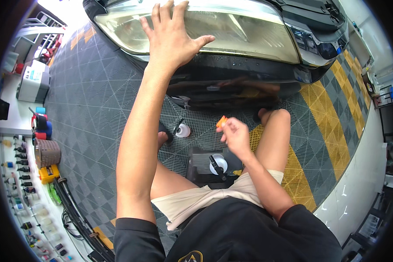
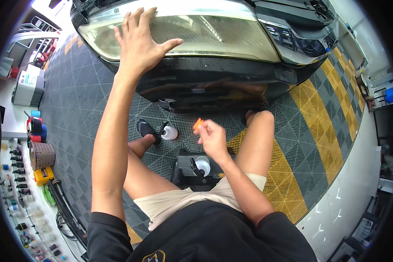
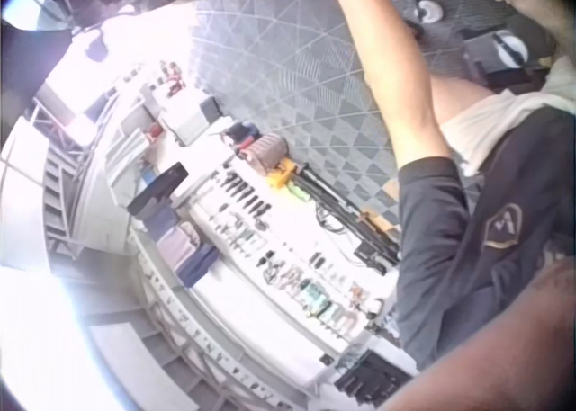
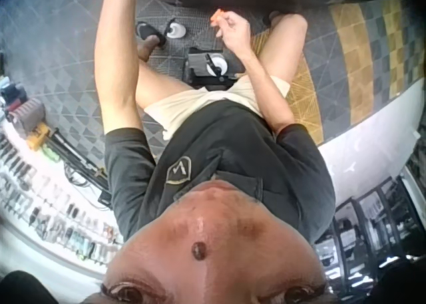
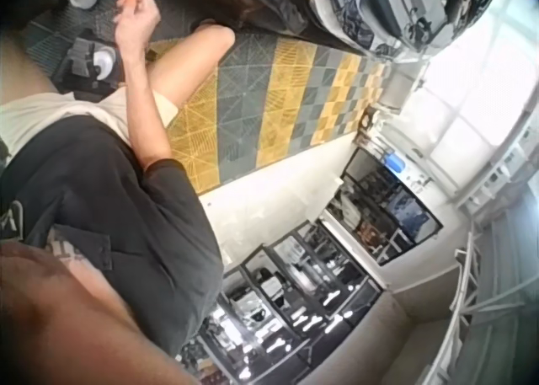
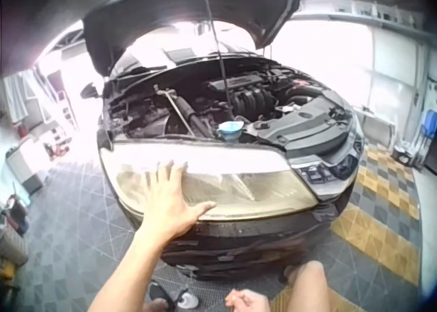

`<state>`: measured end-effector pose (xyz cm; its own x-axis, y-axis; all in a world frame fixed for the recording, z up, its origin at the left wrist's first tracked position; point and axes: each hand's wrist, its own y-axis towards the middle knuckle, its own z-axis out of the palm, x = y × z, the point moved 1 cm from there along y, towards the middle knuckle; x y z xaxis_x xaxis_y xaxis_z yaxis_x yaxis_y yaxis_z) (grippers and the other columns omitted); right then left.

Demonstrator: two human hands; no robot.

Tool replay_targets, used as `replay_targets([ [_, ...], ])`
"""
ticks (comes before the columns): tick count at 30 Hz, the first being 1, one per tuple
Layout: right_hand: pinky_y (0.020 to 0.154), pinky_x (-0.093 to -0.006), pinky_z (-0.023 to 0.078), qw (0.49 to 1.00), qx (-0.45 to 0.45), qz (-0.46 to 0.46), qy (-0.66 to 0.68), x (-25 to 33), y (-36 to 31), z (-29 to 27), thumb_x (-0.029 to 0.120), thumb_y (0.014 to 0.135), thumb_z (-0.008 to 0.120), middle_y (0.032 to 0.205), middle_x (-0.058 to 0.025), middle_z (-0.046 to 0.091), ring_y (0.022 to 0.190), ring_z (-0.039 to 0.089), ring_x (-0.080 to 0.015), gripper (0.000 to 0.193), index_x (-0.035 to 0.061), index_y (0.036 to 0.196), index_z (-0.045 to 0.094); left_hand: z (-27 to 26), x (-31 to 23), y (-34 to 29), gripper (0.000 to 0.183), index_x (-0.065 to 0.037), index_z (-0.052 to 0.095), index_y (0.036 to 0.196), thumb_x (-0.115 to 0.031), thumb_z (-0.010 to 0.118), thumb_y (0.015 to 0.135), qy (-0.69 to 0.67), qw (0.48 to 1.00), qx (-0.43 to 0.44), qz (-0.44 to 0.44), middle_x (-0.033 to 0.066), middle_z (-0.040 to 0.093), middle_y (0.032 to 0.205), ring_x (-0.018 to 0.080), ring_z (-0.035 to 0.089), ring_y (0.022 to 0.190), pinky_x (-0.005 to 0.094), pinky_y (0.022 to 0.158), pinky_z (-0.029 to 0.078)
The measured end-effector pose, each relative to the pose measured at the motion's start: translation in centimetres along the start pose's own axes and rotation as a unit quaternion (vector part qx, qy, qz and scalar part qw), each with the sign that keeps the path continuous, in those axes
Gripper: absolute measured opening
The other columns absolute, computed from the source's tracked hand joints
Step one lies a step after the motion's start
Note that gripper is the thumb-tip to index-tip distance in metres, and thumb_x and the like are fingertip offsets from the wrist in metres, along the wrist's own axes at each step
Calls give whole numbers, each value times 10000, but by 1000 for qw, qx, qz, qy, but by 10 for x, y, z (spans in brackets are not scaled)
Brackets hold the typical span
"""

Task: The person sands the surface of a car headlight by hand using a small orange sanding block after spraying it with liquid from a bottle.

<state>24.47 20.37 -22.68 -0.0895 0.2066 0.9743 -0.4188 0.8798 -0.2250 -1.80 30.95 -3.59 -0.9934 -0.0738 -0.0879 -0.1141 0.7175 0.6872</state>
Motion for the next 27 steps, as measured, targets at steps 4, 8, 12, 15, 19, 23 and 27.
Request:
replay_targets([
  [4,504,-218,447,989,-62,-129,37,88,41,-3,125,1089,600,810,-72,722,563,581,-52,210,2,921,630,-9,2,-1,811,-83,524,1521,-366,857,839,-5,1000,9,-24,225,480,1528,437,395,1473,598,1258,223],
  [8,477,-282,435,970,-107,-215,-24,148,102,4,168,1043,666,607,-21,612,520,554,-56,234,-9,892,645,-14,8,-1,946,-70,507,1511,-468,910,753,-86,996,30,-8,217,464,1525,439,372,1479,629,1255,182],
  [12,484,-401,468,875,-214,-376,-219,172,137,14,153,1005,672,558,-103,604,480,622,-228,219,19,838,622,-14,8,1,936,-80,497,1525,-449,902,766,-50,999,21,-6,217,455,1545,438,372,1480,622,1256,182],
  [15,505,-476,498,803,-245,-448,-308,178,141,41,143,970,678,570,-153,621,516,650,-387,211,59,794,597,-16,9,-1,926,-90,489,1533,-431,897,775,-97,994,33,-23,218,450,1554,438,365,1485,622,1256,181],
  [19,505,-470,501,821,-270,-416,-283,172,134,33,137,970,677,563,-151,617,507,657,-372,231,45,775,596,-16,13,-3,903,-96,475,1547,-388,884,796,-96,994,39,-17,220,435,1571,444,349,1494,640,1252,187],
  [23,512,-483,507,818,-296,-411,-272,174,135,45,133,962,672,569,-177,627,535,671,-402,224,31,772,612,-24,14,-4,878,-107,467,1560,-342,870,816,-110,992,52,-22,212,422,1589,445,335,1505,647,1250,201],
  [27,532,-504,510,805,-305,-411,-300,188,136,64,128,956,663,587,-190,635,552,670,-420,216,32,766,624,-30,20,-2,826,-126,461,1570,-253,841,848,-132,987,81,-27,205,430,1597,439,339,1518,630,1258,227],
])
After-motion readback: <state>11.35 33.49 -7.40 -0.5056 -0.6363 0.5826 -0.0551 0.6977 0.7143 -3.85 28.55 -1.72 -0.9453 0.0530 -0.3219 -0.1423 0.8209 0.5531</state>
